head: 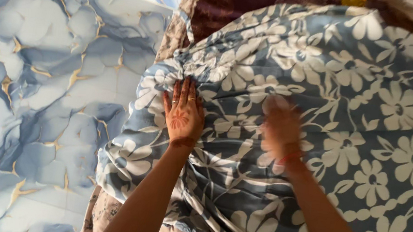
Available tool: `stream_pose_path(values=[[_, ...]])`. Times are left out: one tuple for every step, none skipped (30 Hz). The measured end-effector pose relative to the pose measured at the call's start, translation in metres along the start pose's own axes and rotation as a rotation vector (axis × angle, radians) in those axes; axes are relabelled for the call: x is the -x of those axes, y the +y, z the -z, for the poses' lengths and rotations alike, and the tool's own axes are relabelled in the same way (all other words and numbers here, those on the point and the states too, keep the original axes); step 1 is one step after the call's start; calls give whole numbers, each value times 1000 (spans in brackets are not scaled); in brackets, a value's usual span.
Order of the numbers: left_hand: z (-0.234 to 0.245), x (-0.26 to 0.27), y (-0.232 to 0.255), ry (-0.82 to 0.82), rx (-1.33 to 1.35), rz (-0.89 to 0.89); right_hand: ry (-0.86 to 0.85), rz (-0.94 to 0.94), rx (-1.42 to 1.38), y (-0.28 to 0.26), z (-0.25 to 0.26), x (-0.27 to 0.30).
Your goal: The person irons a blue floral dress laid out on a patterned floor mat. They use a silver electric iron to smooth the fabric, frequently adjusting and folding the dress to reach different sections.
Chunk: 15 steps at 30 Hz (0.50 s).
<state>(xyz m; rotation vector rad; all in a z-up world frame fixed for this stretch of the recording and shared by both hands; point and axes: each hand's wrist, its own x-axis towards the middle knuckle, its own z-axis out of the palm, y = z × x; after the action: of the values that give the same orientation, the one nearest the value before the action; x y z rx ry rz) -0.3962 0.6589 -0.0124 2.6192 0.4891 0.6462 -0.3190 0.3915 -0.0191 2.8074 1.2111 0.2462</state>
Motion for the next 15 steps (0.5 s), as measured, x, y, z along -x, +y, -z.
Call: stream_pose_path(values=[[0, -3, 0, 9, 4, -3, 46, -60, -5, 25, -5, 6], [0, -2, 0, 12, 8, -3, 85, -93, -27, 41, -7, 16], [0, 0, 1, 14, 12, -3, 131, -111, -60, 48, -9, 27], [-1, 2, 2, 38, 19, 4, 175, -98, -95, 47, -8, 34], [-2, 5, 4, 62, 26, 12, 216, -63, -152, 38, -6, 40], [-3, 10, 7, 85, 34, 19, 257, -19, -205, 25, -2, 44], [-4, 17, 13, 68, 36, -14, 287, 38, -275, 8, 4, 47], [-5, 27, 20, 48, 37, -48, 301, 95, -334, -12, 12, 50], [-5, 33, 26, 28, 39, -84, 311, 147, -369, -29, 22, 53], [-6, 34, 31, -20, -16, -118, 310, 190, -357, -40, 33, 54], [-7, 34, 35, -68, -71, -152, 309, 233, -345, -47, 43, 62], [-9, 35, 38, -119, -126, -188, 305, 273, -332, -49, 51, 70], [-9, 35, 39, -117, -87, -186, 199, 113, -452, -29, 55, 68], [-7, 35, 36, -116, -48, -181, 88, -46, -572, -3, 59, 72], [-6, 35, 34, -115, -10, -177, 136, -80, -491, 13, 61, 83]])
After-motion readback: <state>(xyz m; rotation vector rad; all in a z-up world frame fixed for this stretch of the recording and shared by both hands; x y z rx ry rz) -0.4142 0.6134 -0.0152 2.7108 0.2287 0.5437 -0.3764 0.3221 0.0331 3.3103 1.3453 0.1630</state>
